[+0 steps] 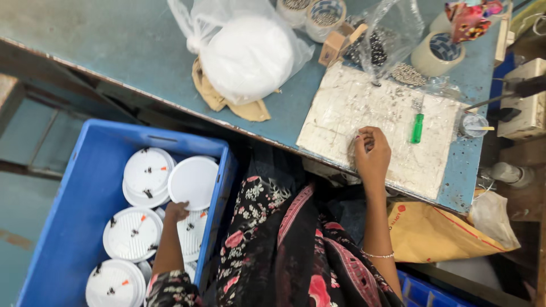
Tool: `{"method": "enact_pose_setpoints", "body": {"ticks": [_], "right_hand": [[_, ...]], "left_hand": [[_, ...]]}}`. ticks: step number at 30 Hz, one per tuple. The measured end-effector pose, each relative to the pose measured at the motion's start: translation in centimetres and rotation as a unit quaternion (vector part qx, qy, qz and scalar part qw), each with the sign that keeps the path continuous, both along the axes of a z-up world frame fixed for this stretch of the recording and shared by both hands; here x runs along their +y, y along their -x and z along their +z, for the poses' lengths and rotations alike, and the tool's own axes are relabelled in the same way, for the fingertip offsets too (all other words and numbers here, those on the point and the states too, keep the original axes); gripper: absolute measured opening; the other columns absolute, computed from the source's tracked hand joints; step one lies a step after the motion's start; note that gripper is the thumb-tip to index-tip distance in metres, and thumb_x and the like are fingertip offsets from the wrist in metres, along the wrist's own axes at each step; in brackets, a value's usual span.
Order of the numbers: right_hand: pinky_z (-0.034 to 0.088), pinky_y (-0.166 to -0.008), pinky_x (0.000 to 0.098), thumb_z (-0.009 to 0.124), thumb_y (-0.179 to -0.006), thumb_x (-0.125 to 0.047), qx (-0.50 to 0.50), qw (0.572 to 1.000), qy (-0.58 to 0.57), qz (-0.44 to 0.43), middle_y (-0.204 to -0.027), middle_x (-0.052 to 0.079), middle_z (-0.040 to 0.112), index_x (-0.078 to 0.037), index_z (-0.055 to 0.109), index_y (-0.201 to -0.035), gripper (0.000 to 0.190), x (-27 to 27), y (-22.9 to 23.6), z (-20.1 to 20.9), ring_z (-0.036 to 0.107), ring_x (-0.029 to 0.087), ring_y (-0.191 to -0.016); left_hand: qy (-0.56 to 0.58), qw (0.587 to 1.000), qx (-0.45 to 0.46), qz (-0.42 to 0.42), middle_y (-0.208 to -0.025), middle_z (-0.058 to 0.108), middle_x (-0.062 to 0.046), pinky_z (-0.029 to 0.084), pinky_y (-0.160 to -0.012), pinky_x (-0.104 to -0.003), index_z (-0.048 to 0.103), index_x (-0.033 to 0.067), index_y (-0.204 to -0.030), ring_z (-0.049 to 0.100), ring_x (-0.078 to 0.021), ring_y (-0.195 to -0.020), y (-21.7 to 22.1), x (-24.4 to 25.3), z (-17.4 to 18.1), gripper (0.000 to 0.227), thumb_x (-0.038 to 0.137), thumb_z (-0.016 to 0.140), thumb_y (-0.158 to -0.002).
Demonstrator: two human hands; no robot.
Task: The person assembles circular LED light fixtures by placing a white plastic cover over the LED board and securing it with screws using a green electric screwdriver. They repeat this process for multiple units, placing finished items into a blue crate.
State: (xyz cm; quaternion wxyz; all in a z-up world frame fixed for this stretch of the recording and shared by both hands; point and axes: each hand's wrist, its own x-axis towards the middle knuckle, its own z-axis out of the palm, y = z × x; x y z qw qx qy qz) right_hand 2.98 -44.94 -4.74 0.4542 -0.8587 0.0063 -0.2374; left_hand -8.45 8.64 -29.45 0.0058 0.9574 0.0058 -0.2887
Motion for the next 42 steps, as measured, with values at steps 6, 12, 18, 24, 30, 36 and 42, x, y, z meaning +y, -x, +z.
{"method": "enact_pose_setpoints", "body": {"ticks": [6,12,18,24,30,36,42], "right_hand": [[0.049,-0.068,0.0287,0.067,-0.091,-0.002,-0.012,1.0,0.004,-0.004,-0.087,0.008,0.065,-0.002,0.066,-0.106,0.014,-0.1,0.0,0.4,0.062,0.016,-0.075],[0.05,-0.066,0.0312,0.068,-0.089,-0.004,-0.008,1.0,0.018,-0.021,-0.084,0.009,0.066,-0.003,0.067,-0.104,0.015,-0.1,-0.1,0.2,0.063,0.018,-0.072],[0.051,-0.062,0.0326,0.068,-0.09,-0.012,0.037,0.997,0.008,-0.071,-0.076,0.008,0.068,-0.006,0.069,-0.094,0.007,0.0,-0.8,0.3,0.065,0.019,-0.065],[0.051,-0.06,0.0354,0.067,-0.089,-0.018,0.065,0.99,0.013,-0.123,-0.072,0.008,0.069,-0.01,0.071,-0.095,0.011,0.1,-1.5,0.5,0.067,0.021,-0.064],[0.052,-0.06,0.0358,0.067,-0.088,-0.021,0.085,0.987,-0.002,-0.137,-0.071,0.007,0.068,-0.01,0.071,-0.095,0.013,0.3,-1.4,1.3,0.067,0.021,-0.063],[0.051,-0.059,0.0359,0.068,-0.087,-0.022,0.119,0.983,-0.005,-0.144,-0.069,0.006,0.067,-0.011,0.071,-0.093,0.013,0.4,-1.6,2.2,0.066,0.021,-0.062],[0.05,-0.059,0.0364,0.067,-0.088,-0.022,0.118,0.983,-0.011,-0.14,-0.067,0.006,0.067,-0.011,0.071,-0.094,0.013,0.4,-1.4,2.1,0.066,0.022,-0.062]], "left_hand": [[0.225,0.878,0.202,0.371,-0.092,0.082,-0.027,0.057,-0.066,-0.036,0.065,-0.013,-0.127,0.066,-0.0236,-0.066,-8.8,0.5,5.7,0.077,0.057,0.068,-0.096],[0.591,0.796,0.081,-0.106,-0.109,0.08,-0.016,0.058,-0.089,-0.033,0.063,-0.0035,-0.13,0.075,-0.0203,-0.097,-17.9,-9.9,35.7,0.05,0.034,0.061,-0.098],[0.65,0.712,-0.21,-0.162,-0.112,0.076,-0.01,0.057,-0.08,-0.027,0.061,0.0001,-0.136,0.072,-0.0177,-0.095,-37.7,-21.1,41.2,0.034,0.017,0.057,-0.106],[0.459,0.745,-0.481,-0.057,-0.125,0.069,-0.028,0.051,-0.103,-0.049,0.047,0.0054,-0.143,0.064,-0.0406,-0.12,-60.5,-30.9,33.3,0.065,0.026,0.081,-0.092],[0.295,0.81,-0.493,0.116,-0.145,0.023,-0.048,0.031,-0.103,-0.067,0.044,0.0225,-0.141,0.02,-0.0604,-0.138,-65.1,-35.4,33.8,0.075,0.037,0.084,-0.08],[0.266,0.799,-0.525,0.122,-0.13,0.061,-0.024,0.044,-0.104,-0.053,0.067,0.0155,-0.114,0.053,-0.0425,-0.128,-65.6,-35.8,34.3,0.036,0.028,0.08,-0.083],[0.334,0.712,-0.615,0.065,-0.095,0.072,-0.018,0.048,-0.082,-0.051,0.074,0.0135,-0.097,0.065,-0.0394,-0.098,-63.1,-33.1,36.3,0.025,0.022,0.085,-0.077]]}}
